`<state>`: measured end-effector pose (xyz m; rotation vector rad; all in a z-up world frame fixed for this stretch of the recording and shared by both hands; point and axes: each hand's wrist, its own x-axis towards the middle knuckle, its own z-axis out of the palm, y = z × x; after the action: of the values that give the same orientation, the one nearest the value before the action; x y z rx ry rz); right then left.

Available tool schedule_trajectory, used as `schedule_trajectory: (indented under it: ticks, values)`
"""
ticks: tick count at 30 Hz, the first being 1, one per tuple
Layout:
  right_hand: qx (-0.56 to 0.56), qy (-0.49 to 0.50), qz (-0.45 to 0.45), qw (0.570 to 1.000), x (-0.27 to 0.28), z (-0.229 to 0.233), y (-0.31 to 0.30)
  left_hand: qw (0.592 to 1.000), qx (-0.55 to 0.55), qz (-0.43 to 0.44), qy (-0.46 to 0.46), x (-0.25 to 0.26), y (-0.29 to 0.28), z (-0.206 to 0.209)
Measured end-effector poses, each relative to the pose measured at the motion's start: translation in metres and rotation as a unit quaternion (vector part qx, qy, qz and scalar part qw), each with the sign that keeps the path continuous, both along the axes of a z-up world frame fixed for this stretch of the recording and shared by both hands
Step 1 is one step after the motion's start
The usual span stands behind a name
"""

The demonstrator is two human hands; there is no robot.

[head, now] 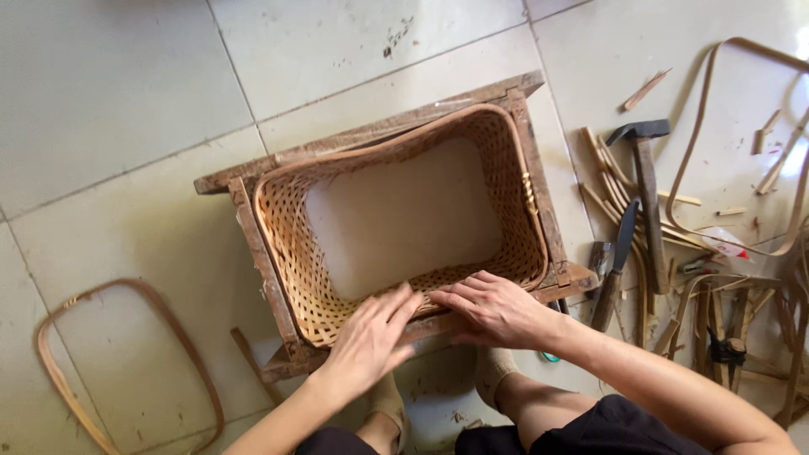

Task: The person weaves a rectangular basket by hand, fitting a bamboo strip along the rim, securing it with a hammer, and trimming excess with scissors. The person continues to weave additional strips into the basket structure.

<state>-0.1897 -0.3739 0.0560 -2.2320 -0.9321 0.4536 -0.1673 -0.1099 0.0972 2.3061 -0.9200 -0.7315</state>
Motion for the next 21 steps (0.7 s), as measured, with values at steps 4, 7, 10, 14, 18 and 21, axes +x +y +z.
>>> schedule_trajectory:
  ticks: [4,7,10,14,18,21]
  values:
    - [0.113,0.027,-0.06,0.991,0.007,0.022,-0.01,0.979,-0.118,-0.028,-0.162,0.012,-0.017,0.056]
    - [0.081,0.037,-0.146,0.985,0.012,0.035,-0.019,0.96,-0.181,-0.053,-0.206,0.019,-0.043,0.071]
    - [0.146,-0.025,-0.24,0.959,0.015,0.031,-0.041,0.95,-0.216,-0.088,-0.208,0.027,-0.068,0.059]
    - [0.151,-0.078,-0.375,0.911,0.022,0.007,-0.1,0.949,-0.214,-0.108,-0.206,0.031,-0.069,0.041]
    - [0.136,-0.059,-0.524,0.839,0.021,-0.056,-0.186,0.96,-0.193,-0.086,-0.185,0.017,-0.064,0.033]
    - [0.07,-0.06,-0.654,0.751,0.008,-0.114,-0.26,0.968,-0.179,-0.073,-0.161,0.01,-0.072,0.031]
